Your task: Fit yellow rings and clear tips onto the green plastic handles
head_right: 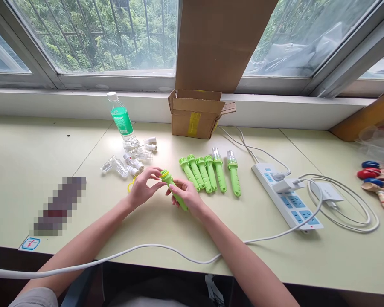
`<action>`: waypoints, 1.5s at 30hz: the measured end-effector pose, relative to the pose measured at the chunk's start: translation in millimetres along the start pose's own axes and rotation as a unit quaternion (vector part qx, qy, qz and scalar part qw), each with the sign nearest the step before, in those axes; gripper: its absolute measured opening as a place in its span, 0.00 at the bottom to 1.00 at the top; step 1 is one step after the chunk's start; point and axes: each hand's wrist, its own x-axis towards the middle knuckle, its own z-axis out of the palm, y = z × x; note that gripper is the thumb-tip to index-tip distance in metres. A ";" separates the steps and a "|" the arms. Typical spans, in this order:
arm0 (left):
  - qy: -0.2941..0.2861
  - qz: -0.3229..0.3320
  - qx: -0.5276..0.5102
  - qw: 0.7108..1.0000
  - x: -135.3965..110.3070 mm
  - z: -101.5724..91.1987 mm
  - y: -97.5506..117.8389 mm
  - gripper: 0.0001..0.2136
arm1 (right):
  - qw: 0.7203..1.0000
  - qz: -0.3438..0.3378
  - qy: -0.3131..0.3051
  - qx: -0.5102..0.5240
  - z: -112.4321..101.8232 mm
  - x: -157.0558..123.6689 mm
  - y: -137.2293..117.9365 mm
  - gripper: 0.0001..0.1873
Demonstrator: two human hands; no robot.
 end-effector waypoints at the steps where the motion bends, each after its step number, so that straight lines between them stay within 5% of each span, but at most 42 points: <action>1: 0.000 -0.002 0.000 1.000 -0.1 0.0 -0.4 0.11 | 1.000 -0.002 -0.004 0.001 0.8 -0.2 -0.8 0.17; 32: -0.034 -0.007 -0.028 0.999 -2.2 2.5 0.3 0.14 | 1.000 0.008 0.003 0.020 0.9 1.7 2.9 0.19; 45: -0.004 0.009 -0.002 1.000 -1.4 0.8 -2.8 0.08 | 0.999 0.026 -0.011 0.016 -3.5 2.1 0.9 0.21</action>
